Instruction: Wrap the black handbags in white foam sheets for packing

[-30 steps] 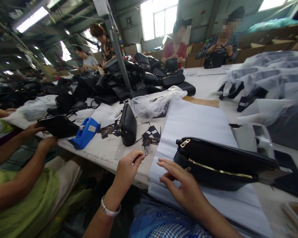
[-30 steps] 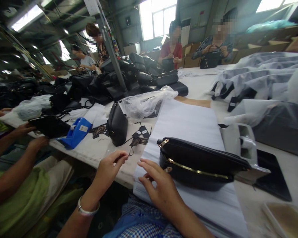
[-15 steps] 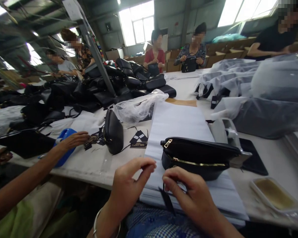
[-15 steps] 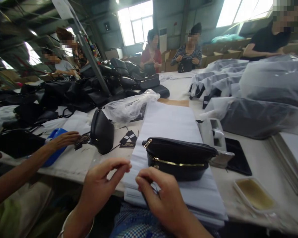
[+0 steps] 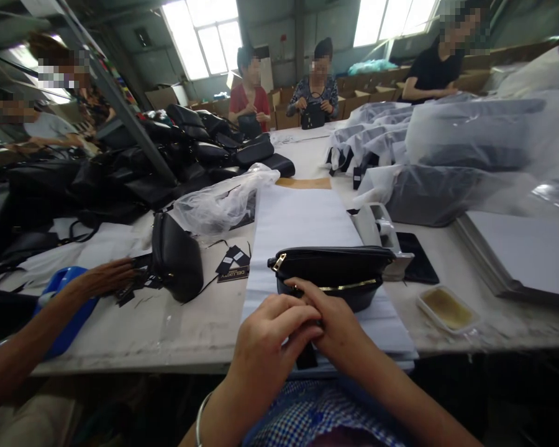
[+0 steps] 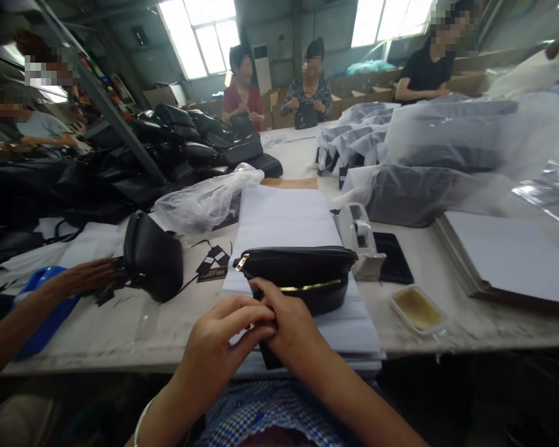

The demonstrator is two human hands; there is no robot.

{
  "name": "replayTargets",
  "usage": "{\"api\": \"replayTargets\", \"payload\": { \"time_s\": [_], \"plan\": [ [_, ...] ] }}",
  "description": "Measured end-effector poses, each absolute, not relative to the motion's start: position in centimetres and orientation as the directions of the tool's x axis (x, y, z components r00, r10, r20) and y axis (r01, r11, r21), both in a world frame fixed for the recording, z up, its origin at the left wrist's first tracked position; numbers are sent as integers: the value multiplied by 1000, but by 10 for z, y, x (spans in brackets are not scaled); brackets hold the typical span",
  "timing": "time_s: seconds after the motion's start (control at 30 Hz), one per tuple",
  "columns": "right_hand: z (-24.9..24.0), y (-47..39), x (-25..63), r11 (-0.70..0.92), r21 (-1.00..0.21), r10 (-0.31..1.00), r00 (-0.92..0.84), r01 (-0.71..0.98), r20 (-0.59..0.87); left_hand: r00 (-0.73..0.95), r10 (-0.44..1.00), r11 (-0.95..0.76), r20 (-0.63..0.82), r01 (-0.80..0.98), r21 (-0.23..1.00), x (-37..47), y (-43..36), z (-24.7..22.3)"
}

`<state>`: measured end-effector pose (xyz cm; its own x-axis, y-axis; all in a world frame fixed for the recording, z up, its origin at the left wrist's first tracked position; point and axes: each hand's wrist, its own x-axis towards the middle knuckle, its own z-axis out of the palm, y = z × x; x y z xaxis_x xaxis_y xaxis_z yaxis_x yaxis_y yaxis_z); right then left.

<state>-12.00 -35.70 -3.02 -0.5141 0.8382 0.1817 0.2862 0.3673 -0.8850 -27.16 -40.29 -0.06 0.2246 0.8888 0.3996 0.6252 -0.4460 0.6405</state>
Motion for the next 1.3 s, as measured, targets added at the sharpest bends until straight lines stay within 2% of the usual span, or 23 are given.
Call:
{"api": "replayTargets", "payload": {
  "time_s": [0.13,0.33,0.5,0.63,0.7,0.77,1.0,1.17,1.3],
  "plan": [
    [-33,-358,-121,335,-887,841,-526,319,129,276,909,-417,313,653,633,-275,-403,0],
    [-35,-362,-123,337,-874,822,-563,351,91,358,915,-400,186,745,534,-279,-400,4],
    [-30,-367,-120,335,-867,823,-562,368,80,393,908,-390,142,674,627,-284,-396,8],
    [-16,-369,-115,284,-936,851,-504,206,147,157,948,-317,277,535,783,-287,-398,8],
    [-10,-370,-114,247,-964,865,-470,95,175,7,955,-270,297,441,856,-288,-399,6],
    [-8,-370,-114,230,-971,883,-432,59,183,-70,957,-239,282,361,901,-288,-400,1],
    [-9,-362,-112,356,-925,878,-388,135,281,-23,974,-216,225,194,957,-289,-399,-9],
    [-7,-355,-104,334,-937,898,-339,105,282,-5,959,-276,284,217,936,-293,-390,-6],
    [-12,-347,-98,329,-934,930,-218,141,295,-306,891,-224,336,346,911,-303,-371,-17]
  ]
}}
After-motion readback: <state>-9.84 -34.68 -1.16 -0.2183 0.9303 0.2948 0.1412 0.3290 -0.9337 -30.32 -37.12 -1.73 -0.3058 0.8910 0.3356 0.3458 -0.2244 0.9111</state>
